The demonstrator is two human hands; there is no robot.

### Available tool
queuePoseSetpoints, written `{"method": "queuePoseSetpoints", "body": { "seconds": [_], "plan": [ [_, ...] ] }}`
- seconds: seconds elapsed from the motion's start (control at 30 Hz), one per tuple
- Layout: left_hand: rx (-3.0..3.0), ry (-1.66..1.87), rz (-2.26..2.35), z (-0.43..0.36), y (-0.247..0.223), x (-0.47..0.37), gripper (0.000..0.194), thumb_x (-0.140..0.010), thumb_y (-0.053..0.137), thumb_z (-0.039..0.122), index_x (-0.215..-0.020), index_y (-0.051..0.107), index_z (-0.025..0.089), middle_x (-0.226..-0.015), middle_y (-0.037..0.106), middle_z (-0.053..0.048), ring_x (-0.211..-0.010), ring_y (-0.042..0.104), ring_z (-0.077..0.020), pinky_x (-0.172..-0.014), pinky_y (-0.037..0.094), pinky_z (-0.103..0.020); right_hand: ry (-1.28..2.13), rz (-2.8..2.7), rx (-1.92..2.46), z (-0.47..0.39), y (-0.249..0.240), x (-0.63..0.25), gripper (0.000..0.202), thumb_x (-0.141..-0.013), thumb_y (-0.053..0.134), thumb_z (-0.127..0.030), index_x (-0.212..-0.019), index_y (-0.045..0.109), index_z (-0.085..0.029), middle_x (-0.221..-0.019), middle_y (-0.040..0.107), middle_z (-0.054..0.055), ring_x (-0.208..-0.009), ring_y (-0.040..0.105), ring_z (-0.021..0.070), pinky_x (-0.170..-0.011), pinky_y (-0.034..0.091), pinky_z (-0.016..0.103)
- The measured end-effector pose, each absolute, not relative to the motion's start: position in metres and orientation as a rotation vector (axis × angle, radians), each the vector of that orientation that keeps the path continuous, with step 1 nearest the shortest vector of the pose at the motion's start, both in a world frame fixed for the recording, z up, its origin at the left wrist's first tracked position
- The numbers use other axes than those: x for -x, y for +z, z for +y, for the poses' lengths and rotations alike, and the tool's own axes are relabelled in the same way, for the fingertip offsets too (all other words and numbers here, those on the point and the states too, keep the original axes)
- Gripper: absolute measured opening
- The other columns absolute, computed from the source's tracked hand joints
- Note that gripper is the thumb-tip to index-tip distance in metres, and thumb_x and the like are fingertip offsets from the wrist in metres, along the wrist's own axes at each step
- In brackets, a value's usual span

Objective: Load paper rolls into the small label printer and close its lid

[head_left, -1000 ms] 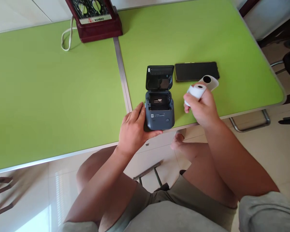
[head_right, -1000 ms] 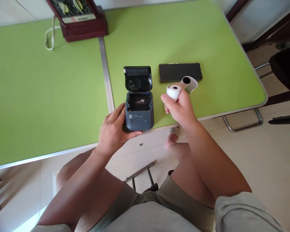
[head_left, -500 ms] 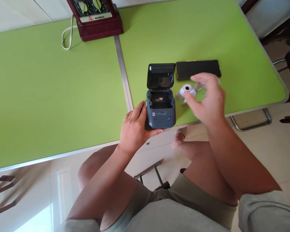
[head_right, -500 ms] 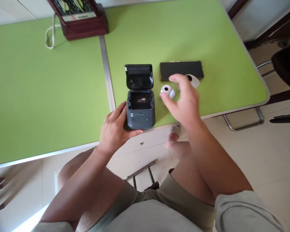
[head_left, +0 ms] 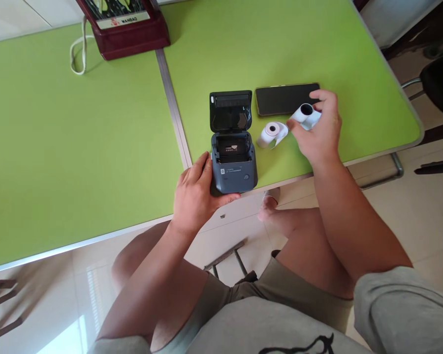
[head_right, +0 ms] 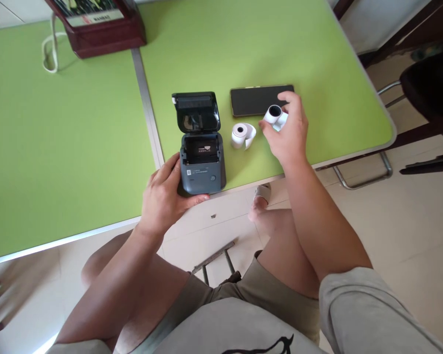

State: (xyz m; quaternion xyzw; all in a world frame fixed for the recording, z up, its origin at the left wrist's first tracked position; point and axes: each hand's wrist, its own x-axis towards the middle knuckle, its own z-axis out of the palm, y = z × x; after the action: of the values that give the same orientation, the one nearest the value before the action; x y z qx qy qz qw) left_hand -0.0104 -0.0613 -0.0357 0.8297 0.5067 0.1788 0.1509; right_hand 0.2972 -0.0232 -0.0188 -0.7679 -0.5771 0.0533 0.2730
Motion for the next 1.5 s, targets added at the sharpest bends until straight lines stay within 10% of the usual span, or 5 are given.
{"method": "queuePoseSetpoints", "body": {
  "seconds": [0.57,0.93,1.13,1.5],
  "plan": [
    [-2.377,0.494,1.430,-0.065,-0.034,0.009,0.103,-0.088,0.047,0.091,-0.155,0.051,0.013,-0.161,0.054,-0.022,-0.140,0.061,-0.0385,-0.118,0.048,-0.050,0.268,-2.374,1.771,-0.026,0.041,-0.202,0.037,-0.085,0.057,-0.013,-0.119,0.068,-0.024,-0.114,0.080,0.004,-0.093,0.072,0.0269,-0.079,0.050,0.038],
    [-2.396,0.541,1.434,-0.066,-0.038,0.007,0.119,-0.084,0.048,0.094,-0.164,0.035,0.007,-0.159,0.054,-0.027,-0.145,0.057,-0.0382,-0.118,0.047,-0.048,0.309,-2.410,1.645,-0.032,0.049,-0.204,0.026,-0.099,0.054,-0.029,-0.091,0.079,-0.029,-0.110,0.076,0.006,-0.108,0.066,0.0296,-0.093,0.045,0.046],
    [-2.473,0.498,1.383,-0.068,-0.031,0.009,0.083,-0.089,0.053,0.085,-0.155,0.055,0.034,-0.163,0.053,-0.016,-0.144,0.058,-0.0339,-0.116,0.047,-0.047,0.475,-2.484,1.468,-0.042,0.057,-0.208,0.024,-0.097,0.060,-0.032,-0.084,0.079,-0.029,-0.098,0.076,0.004,-0.098,0.068,0.0268,-0.093,0.047,0.047],
    [-2.563,0.588,1.301,-0.068,-0.039,0.012,0.067,-0.091,0.061,0.075,-0.143,0.064,0.034,-0.155,0.058,-0.019,-0.138,0.060,-0.0348,-0.111,0.049,-0.051,0.064,-2.003,1.396,-0.006,0.005,-0.235,0.047,-0.089,0.067,-0.028,-0.135,0.055,-0.026,-0.145,0.067,0.013,-0.138,0.062,0.0312,-0.113,0.052,0.052]
  ]
}}
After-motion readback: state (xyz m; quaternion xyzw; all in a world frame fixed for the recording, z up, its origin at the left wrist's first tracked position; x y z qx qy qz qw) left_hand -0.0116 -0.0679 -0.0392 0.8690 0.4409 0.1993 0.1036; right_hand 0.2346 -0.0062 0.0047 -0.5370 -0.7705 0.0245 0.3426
